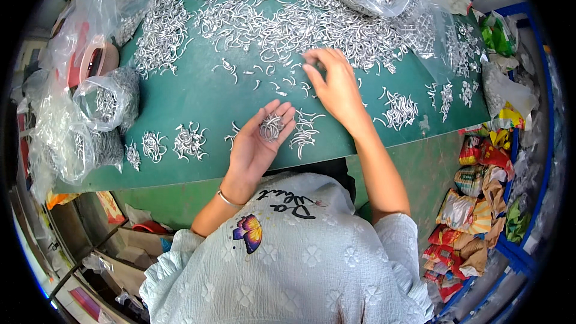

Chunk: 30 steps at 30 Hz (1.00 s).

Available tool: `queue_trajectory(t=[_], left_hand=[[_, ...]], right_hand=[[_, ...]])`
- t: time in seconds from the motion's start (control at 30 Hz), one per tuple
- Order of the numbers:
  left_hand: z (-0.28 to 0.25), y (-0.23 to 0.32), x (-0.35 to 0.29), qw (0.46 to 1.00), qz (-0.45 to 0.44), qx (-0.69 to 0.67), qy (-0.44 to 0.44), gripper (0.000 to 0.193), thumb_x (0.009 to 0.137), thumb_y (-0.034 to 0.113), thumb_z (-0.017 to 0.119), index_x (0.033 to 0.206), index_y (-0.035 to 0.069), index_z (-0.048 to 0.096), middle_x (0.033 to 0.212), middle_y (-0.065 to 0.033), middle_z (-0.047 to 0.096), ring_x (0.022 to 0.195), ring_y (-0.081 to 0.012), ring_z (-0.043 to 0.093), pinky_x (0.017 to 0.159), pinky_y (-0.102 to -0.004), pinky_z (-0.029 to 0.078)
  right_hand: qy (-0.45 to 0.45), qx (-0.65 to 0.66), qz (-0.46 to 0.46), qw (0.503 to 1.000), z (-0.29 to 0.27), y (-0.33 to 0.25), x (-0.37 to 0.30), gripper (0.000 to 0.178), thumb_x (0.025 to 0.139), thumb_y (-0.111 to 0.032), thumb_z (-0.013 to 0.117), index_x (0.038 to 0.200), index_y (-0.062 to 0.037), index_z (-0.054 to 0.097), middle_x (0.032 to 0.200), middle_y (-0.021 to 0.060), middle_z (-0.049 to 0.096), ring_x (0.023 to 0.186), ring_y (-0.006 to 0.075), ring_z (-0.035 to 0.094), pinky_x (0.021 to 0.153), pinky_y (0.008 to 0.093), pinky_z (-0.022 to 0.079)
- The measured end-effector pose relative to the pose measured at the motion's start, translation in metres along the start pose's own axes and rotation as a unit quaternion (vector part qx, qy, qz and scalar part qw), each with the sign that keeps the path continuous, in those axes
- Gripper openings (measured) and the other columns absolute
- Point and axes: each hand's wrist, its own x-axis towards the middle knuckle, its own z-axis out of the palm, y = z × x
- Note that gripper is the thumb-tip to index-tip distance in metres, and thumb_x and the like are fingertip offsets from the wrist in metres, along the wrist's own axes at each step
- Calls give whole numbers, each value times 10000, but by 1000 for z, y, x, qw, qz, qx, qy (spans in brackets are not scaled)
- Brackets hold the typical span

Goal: The person sorts through a large quantity of small curved metal parts on a workbench, picking up individual pieces and small handfuls and placing them into plastic bags.

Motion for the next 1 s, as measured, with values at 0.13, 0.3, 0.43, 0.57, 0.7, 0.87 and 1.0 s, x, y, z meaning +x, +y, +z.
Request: queue_trajectory(t=[0.13,0.3,0.43,0.57,0.7,0.87,1.0], left_hand=[[-2,0,2,999,-1,-26,-31,404,995,195,446,1299,-72,437,1320,-250,502,1276,-370,457,1090,-482,377],[-4,3,1,997,9,-36,-65,402,1004,219,420,1279,-71,470,1346,-254,482,1294,-374,437,1096,-489,364],[-7,4,3,995,1,-47,-84,394,1007,216,412,1265,-69,494,1359,-262,467,1300,-378,431,1093,-488,369],[-6,5,2,993,-12,-72,-98,405,1008,212,402,1284,-78,467,1368,-272,455,1299,-383,430,1091,-485,373],[-2,7,1,995,-4,-53,-81,422,1011,208,389,1310,-86,435,1353,-258,476,1292,-362,444,1095,-474,375],[-3,3,1,998,10,7,-59,395,1017,220,371,1280,-50,488,1291,-158,547,1203,-247,536,1018,-415,451],[-14,-2,4,997,-1,2,-73,364,1009,190,394,1260,-40,524,1216,-116,591,1141,-205,574,959,-396,485]], right_hand=[[89,-181,-217,955,45,20,23,314,790,-149,713,1084,-76,633,1240,98,543,1174,281,459,956,438,344],[6,-153,-225,962,48,23,15,284,762,-95,699,1039,-94,635,1152,68,565,1134,274,483,913,402,372],[-18,-50,-199,979,50,23,7,243,776,-37,661,1014,-78,632,1035,61,591,986,257,526,830,365,414],[18,109,-45,993,34,16,19,160,834,19,600,984,-19,638,920,105,609,740,232,592,635,318,479],[-23,-22,-176,984,6,1,4,166,799,-49,674,965,-57,662,1001,70,600,923,270,550,831,374,439],[-164,-1,-241,957,1,-29,-29,170,748,-78,711,909,-72,660,1051,52,571,1030,252,500,895,398,372],[-162,-21,-205,965,8,-32,-40,145,743,-83,713,878,-70,660,1033,30,568,1038,234,493,904,377,335]])
